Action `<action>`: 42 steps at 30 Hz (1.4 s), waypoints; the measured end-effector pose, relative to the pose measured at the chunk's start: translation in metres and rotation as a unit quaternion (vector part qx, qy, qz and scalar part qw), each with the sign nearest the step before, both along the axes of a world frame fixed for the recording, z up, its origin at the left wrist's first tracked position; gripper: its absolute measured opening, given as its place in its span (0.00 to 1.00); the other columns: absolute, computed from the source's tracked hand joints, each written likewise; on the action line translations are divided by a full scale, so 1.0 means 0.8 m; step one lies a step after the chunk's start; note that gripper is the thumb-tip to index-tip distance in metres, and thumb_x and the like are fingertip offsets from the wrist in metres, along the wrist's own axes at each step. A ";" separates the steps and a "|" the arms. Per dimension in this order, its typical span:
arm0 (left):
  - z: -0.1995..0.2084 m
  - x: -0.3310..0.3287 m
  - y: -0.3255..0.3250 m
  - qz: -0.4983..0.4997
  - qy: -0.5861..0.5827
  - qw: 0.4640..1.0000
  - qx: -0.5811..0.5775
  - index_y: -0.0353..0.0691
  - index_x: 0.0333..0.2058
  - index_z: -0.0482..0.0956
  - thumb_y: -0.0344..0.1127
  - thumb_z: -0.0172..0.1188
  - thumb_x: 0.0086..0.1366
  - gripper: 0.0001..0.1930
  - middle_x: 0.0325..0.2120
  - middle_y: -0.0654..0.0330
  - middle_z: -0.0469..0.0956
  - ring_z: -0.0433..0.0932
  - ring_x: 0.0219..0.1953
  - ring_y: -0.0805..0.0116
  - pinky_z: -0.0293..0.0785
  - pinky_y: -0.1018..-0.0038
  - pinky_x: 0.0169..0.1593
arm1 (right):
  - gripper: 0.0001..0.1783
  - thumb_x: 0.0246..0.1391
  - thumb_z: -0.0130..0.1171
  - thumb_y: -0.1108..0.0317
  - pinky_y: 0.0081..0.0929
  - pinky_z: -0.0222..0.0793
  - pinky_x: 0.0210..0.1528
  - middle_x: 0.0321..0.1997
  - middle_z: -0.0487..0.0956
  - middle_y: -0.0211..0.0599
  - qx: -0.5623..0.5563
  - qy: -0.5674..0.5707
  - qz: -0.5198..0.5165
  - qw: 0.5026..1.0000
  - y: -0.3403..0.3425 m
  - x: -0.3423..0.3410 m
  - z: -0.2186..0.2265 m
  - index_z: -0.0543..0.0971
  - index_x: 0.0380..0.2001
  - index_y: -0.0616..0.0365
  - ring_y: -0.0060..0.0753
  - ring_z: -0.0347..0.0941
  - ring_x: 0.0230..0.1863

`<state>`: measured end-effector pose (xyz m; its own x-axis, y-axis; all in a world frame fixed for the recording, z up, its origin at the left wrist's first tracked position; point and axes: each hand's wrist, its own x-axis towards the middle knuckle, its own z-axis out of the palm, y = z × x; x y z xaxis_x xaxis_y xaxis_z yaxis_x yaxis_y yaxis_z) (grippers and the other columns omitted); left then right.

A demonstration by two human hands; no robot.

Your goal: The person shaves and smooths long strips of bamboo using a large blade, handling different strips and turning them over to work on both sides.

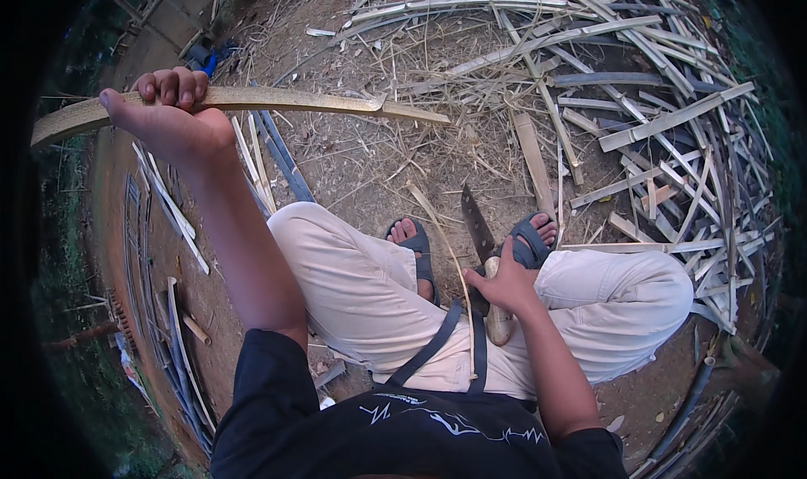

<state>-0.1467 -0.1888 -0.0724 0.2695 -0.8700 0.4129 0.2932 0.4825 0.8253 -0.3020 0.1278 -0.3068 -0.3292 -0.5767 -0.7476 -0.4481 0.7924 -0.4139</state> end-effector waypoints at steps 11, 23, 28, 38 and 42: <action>-0.016 0.007 0.009 -0.077 -0.060 0.993 -0.059 0.43 0.31 0.61 0.85 0.23 0.58 0.43 0.28 0.54 0.65 0.70 0.29 0.58 0.70 0.65 0.35 | 0.19 0.54 0.58 0.83 0.26 0.77 0.25 0.30 0.75 0.36 -0.044 -0.268 -0.259 0.927 0.055 0.013 -0.056 0.67 0.48 0.59 0.29 0.78 0.25; 0.012 0.044 0.027 -0.010 -0.025 0.996 -0.088 0.43 0.32 0.64 0.86 0.32 0.57 0.43 0.16 0.65 0.54 0.51 0.14 0.75 0.46 0.78 0.16 | 0.23 0.56 0.64 0.68 0.34 0.73 0.35 0.35 0.78 0.45 -0.452 0.037 -0.094 0.886 -0.035 0.035 0.076 0.66 0.50 0.62 0.39 0.78 0.32; 0.018 0.028 0.056 0.085 0.005 0.993 -0.078 0.47 0.26 0.55 0.84 0.32 0.58 0.39 0.13 0.67 0.51 0.46 0.12 0.76 0.41 0.77 0.14 | 0.27 0.54 0.63 0.68 0.39 0.74 0.40 0.39 0.78 0.52 -0.489 -0.053 0.035 0.870 -0.107 0.071 0.141 0.64 0.54 0.61 0.52 0.79 0.39; 0.003 0.033 0.094 0.146 0.001 0.986 -0.076 0.48 0.27 0.56 0.83 0.36 0.58 0.38 0.14 0.67 0.53 0.47 0.11 0.78 0.41 0.80 0.14 | 0.13 0.52 0.65 0.65 0.40 0.73 0.31 0.23 0.79 0.50 -0.353 -0.082 -0.041 0.931 -0.131 0.062 0.064 0.76 0.36 0.63 0.51 0.80 0.27; 0.012 0.020 0.093 0.151 0.009 0.986 -0.074 0.47 0.27 0.56 0.83 0.35 0.59 0.38 0.15 0.67 0.52 0.46 0.12 0.78 0.41 0.80 0.14 | 0.11 0.51 0.65 0.68 0.41 0.73 0.31 0.25 0.79 0.51 -0.568 -0.043 0.072 0.819 -0.131 0.074 0.069 0.76 0.35 0.61 0.53 0.79 0.26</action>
<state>-0.1303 -0.1145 -0.0628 0.5145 -0.6798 0.5226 0.1316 0.6649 0.7353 -0.2432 0.0233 -0.2518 -0.1711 -0.9441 0.2818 -0.4333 -0.1848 -0.8821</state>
